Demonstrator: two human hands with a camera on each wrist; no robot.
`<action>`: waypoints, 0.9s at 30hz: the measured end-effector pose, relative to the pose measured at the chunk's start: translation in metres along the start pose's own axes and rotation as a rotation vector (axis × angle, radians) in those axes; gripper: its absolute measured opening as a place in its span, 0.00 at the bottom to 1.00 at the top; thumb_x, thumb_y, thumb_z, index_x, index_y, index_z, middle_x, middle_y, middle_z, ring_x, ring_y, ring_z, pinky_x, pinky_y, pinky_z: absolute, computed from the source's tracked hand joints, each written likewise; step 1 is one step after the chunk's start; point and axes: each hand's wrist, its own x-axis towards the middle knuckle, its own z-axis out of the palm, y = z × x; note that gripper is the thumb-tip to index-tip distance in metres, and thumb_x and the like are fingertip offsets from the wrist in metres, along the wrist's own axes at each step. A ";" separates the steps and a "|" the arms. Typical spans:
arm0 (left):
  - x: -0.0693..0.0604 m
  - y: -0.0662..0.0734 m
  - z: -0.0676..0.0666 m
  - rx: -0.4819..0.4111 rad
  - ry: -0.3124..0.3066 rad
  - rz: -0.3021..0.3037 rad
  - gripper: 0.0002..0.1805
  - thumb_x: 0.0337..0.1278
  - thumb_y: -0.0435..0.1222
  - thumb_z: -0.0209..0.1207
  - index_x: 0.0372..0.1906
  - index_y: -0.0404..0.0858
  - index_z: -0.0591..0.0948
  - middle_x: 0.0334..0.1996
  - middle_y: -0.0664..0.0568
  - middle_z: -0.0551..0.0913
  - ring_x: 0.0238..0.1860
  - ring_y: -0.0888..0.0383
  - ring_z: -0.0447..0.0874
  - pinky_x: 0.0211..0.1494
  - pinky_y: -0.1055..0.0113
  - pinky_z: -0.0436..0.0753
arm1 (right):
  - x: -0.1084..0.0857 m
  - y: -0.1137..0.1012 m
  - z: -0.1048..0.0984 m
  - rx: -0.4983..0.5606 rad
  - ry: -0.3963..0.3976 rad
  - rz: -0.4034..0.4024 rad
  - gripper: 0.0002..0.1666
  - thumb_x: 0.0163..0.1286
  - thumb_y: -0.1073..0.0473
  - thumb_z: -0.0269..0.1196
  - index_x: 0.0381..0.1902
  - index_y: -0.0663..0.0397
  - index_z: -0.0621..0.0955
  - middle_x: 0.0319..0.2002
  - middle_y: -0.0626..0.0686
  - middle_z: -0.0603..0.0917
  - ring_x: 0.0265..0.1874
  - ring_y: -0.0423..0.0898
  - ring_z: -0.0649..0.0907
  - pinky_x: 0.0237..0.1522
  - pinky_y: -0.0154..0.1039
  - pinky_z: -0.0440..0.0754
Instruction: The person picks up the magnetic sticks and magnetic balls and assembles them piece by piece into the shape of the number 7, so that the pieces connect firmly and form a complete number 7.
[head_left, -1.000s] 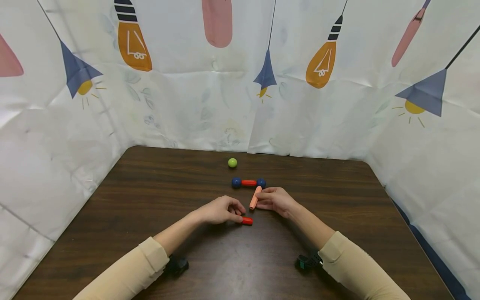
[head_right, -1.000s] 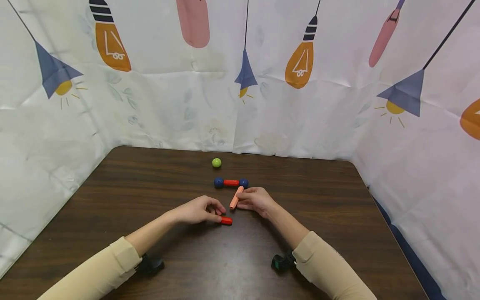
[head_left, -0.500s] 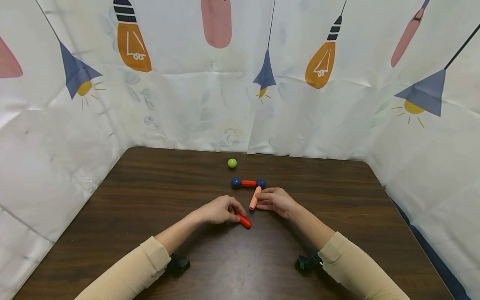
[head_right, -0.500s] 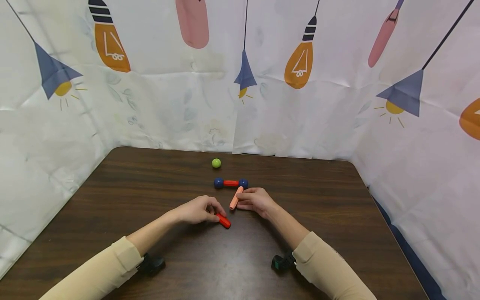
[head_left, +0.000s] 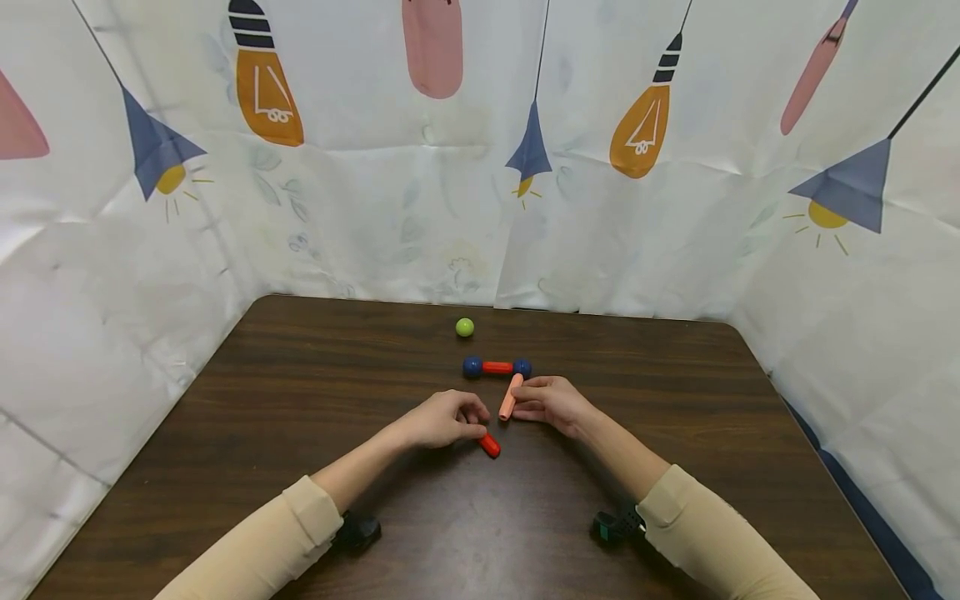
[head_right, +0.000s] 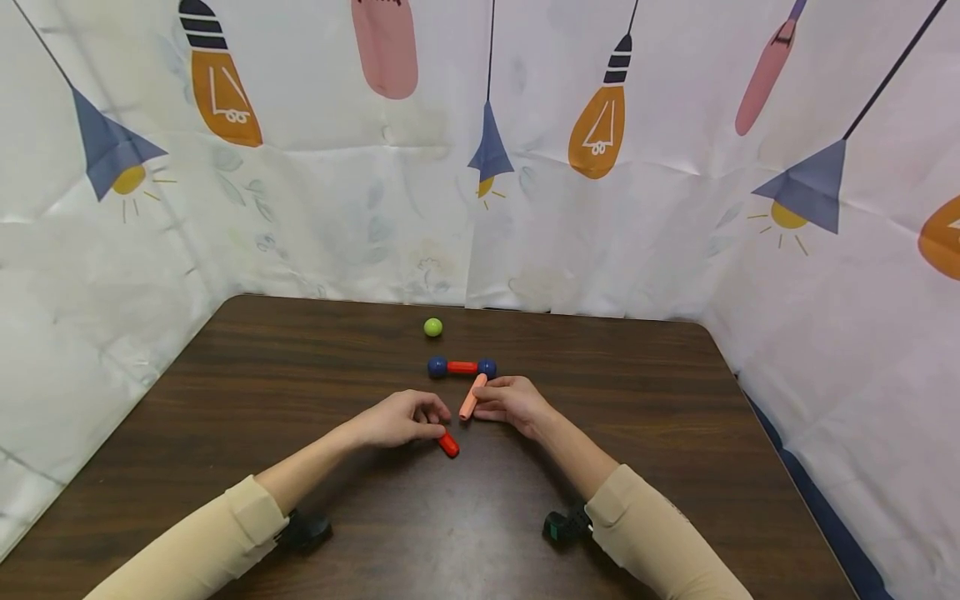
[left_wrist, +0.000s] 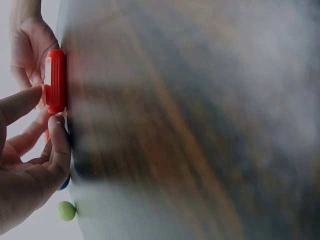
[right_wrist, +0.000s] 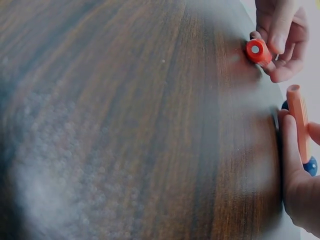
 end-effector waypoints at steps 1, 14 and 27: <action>0.000 0.000 0.001 -0.002 0.005 -0.001 0.08 0.66 0.36 0.68 0.45 0.38 0.86 0.33 0.56 0.81 0.33 0.58 0.77 0.36 0.65 0.77 | 0.000 0.000 0.000 0.002 0.001 0.002 0.25 0.76 0.65 0.63 0.64 0.77 0.73 0.44 0.59 0.87 0.40 0.48 0.89 0.49 0.44 0.85; 0.004 0.002 -0.001 -0.037 -0.012 -0.005 0.06 0.62 0.33 0.70 0.42 0.38 0.87 0.32 0.57 0.84 0.35 0.57 0.81 0.36 0.64 0.79 | 0.001 0.000 0.000 0.005 0.008 0.000 0.25 0.76 0.65 0.63 0.63 0.76 0.73 0.44 0.59 0.87 0.39 0.48 0.89 0.48 0.44 0.85; 0.003 0.003 -0.001 -0.039 0.006 -0.038 0.11 0.62 0.34 0.71 0.47 0.38 0.85 0.36 0.56 0.83 0.39 0.58 0.80 0.40 0.63 0.80 | 0.000 -0.001 0.000 0.003 -0.003 -0.005 0.27 0.76 0.65 0.63 0.65 0.77 0.72 0.45 0.60 0.86 0.40 0.48 0.89 0.49 0.44 0.85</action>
